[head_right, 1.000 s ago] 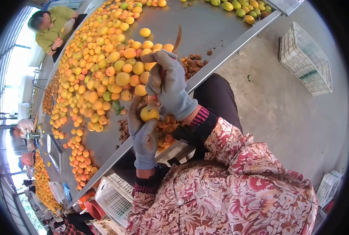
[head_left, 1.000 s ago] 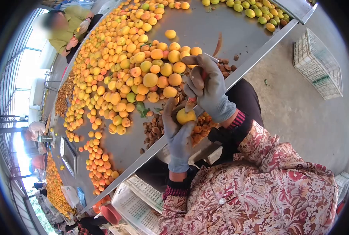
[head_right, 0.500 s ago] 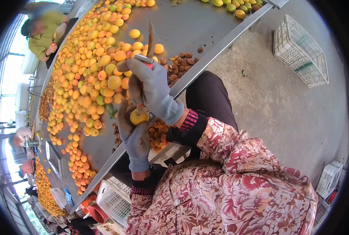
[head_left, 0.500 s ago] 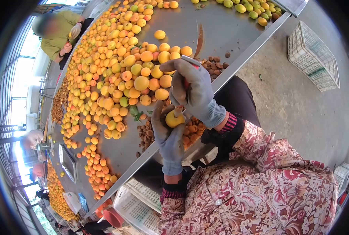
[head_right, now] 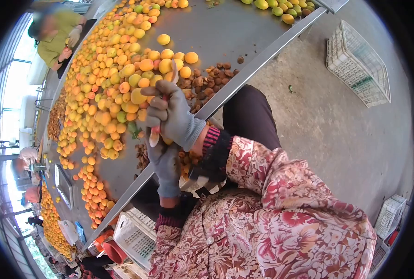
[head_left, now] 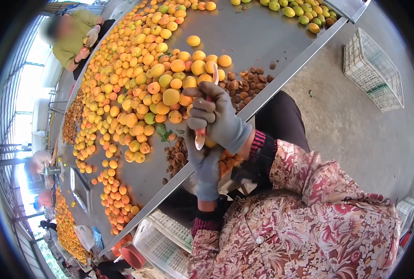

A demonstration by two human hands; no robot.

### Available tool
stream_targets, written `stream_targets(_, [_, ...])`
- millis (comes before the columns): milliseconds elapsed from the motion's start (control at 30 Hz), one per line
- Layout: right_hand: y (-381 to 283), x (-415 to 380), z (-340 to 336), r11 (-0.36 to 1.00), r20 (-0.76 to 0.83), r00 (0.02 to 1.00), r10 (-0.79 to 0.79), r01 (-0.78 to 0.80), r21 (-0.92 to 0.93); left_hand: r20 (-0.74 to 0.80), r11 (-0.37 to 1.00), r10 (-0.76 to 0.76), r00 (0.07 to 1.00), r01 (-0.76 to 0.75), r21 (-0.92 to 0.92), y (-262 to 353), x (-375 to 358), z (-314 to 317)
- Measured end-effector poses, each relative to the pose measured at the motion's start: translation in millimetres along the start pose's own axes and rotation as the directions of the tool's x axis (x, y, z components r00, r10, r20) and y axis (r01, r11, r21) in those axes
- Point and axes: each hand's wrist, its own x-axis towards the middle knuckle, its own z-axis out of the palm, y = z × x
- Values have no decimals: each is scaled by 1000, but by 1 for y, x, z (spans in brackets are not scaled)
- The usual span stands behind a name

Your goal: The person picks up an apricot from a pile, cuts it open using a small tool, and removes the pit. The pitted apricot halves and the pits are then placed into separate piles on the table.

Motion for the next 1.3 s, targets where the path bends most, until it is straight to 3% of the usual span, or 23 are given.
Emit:
stream_targets(67, [0,7,2,971,-235,951,-200,225,84,-26,995,-29,999,26,-101,8,0,-3])
stream_targets(100, [-18,8,-1,927,-157,920,-359,332,-176,-29,976,-58,998,51,-213,14,-3,-8])
stream_targets(133, [-39,5,4,971,-260,936,-238,232,-55,-34,944,-78,996,63,-323,20,-5,-13])
stream_targets(233, [-63,-16,0,969,-171,967,-189,156,-189,-79,996,-13,997,5,-94,34,-2,-19])
stream_targets(267, [-60,-30,2,830,-128,960,-247,142,-540,-76,998,42,996,-38,51,36,-1,-19])
stream_targets(300, [-55,-44,6,573,-70,955,-288,113,-812,-78,998,42,996,-38,51,36,0,-20])
stream_targets(333, [-52,-56,13,574,-72,955,-288,112,-811,-88,998,30,996,-34,-50,35,1,-21])
stream_targets(400, [-48,-75,33,467,-208,978,-10,-180,-866,-97,988,19,995,-34,-148,33,3,-23])
stream_targets(433, [-39,-77,40,581,-313,949,-32,-237,-778,-86,982,33,996,-48,-180,31,4,-24])
stream_targets(467, [-35,-75,38,585,-316,948,-34,-238,-775,-73,975,44,996,-59,-213,30,4,-24])
stream_targets(500, [-31,-74,33,358,-45,979,-201,30,-933,-69,976,41,997,-54,-212,31,2,-22])
stream_targets(533, [-29,-70,32,72,259,923,-285,290,-954,-87,972,19,996,-39,-233,33,2,-20])
stream_targets(600, [-30,-61,41,159,164,945,-284,216,-963,-98,966,0,995,-25,-258,38,2,-16])
stream_targets(667, [-23,-50,47,746,-40,962,-271,184,-640,-18,980,-33,999,29,-197,41,-1,-14])
stream_targets(700, [-10,-39,43,294,285,803,-524,485,-824,-14,979,-36,999,33,-202,38,-3,-14])
stream_targets(733, [-11,-36,43,290,284,802,-525,482,-826,3,961,-67,998,66,-269,34,-5,-16])
stream_targets(800, [-17,-31,49,535,181,917,-356,359,-765,24,937,-99,995,101,-333,32,-8,-15])
stream_targets(867, [-13,-27,59,475,162,879,-449,388,-790,83,934,-117,990,138,-331,36,-10,-10])
stream_targets(933, [-15,-26,62,626,-12,947,-320,202,-753,104,930,-125,987,153,-335,38,-10,-8])
stream_targets(1100, [-8,-24,54,495,144,918,-370,325,-806,107,900,-174,979,202,-387,37,-12,-8])
stream_targets(1133, [-7,-25,60,606,30,940,-339,243,-758,143,999,35,989,-37,14,33,-13,-12])
stream_targets(1167, [-6,-27,66,705,-80,952,-295,160,-691,258,870,208,943,-299,392,30,-15,-14])
stream_targets(1300, [-4,-33,76,659,-159,964,-213,22,-752,246,825,159,956,-265,499,37,-18,-11])
